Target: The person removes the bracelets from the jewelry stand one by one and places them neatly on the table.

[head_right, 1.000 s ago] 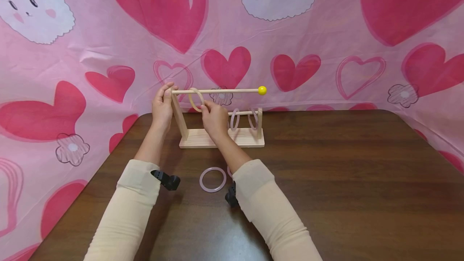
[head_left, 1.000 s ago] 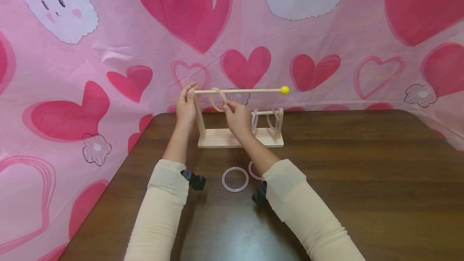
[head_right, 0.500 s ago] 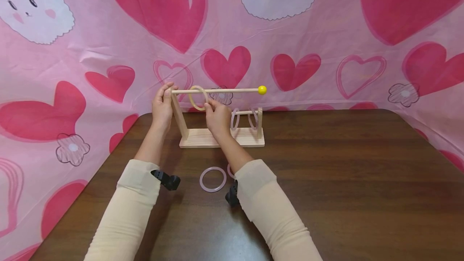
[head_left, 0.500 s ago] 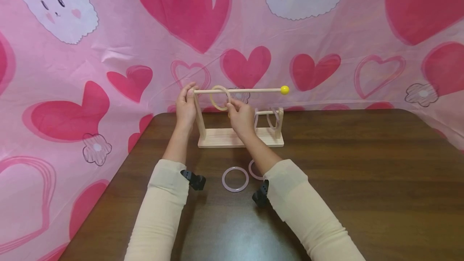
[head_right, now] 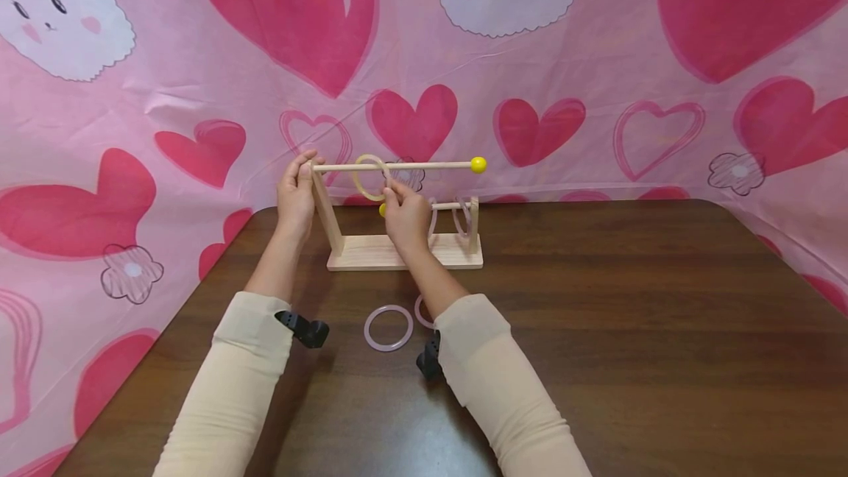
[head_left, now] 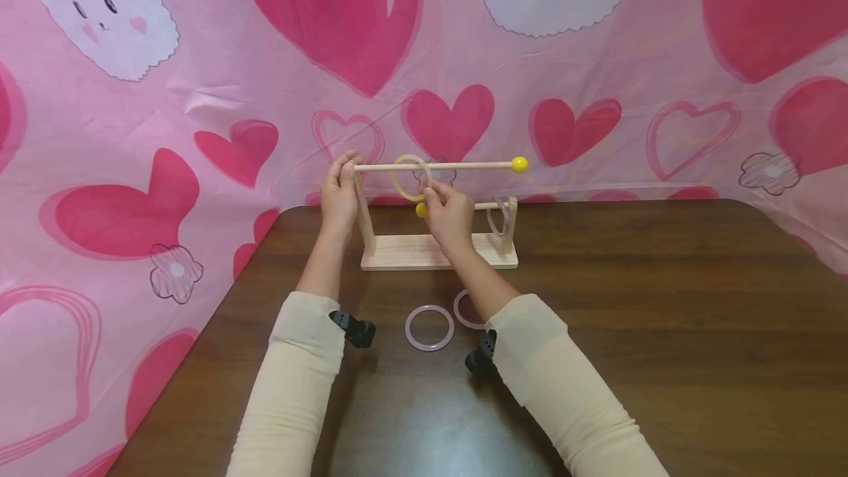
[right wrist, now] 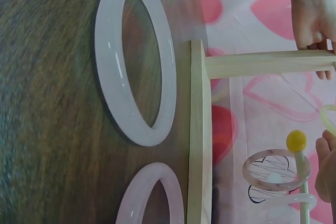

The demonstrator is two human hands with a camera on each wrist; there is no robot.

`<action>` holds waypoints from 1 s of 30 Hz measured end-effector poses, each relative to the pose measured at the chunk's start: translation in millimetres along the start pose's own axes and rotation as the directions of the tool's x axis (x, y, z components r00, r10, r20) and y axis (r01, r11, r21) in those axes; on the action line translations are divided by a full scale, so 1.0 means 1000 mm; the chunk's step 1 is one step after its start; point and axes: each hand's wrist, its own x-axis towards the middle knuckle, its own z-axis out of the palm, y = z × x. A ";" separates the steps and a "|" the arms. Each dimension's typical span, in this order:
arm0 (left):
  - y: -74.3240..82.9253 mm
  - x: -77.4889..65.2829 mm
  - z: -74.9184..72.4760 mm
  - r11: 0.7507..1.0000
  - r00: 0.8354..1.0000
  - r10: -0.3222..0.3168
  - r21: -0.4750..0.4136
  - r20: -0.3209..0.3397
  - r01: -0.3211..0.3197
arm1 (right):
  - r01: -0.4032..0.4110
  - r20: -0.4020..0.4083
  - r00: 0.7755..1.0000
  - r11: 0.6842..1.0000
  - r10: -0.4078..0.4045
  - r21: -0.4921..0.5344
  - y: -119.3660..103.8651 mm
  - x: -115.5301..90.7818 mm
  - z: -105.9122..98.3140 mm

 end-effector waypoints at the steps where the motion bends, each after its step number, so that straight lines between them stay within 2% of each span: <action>1: 0.000 0.000 0.000 1.000 1.000 -0.001 0.002 0.000 0.001 | -0.011 -0.004 1.000 1.000 0.011 0.014 0.000 0.000 -0.001; 13: 0.002 -0.002 0.000 1.000 1.000 0.003 -0.010 -0.007 -0.003 | -0.032 -0.058 0.998 0.999 0.034 0.040 0.004 0.001 -0.008; 23: 0.002 -0.002 0.001 1.000 1.000 0.006 -0.001 -0.010 -0.006 | -0.075 -0.082 0.992 0.972 0.095 0.223 0.002 0.004 -0.016; 30: 0.002 -0.002 0.001 1.000 1.000 0.001 -0.009 -0.007 -0.001 | -0.097 -0.130 0.984 0.974 0.125 0.204 0.002 0.006 -0.023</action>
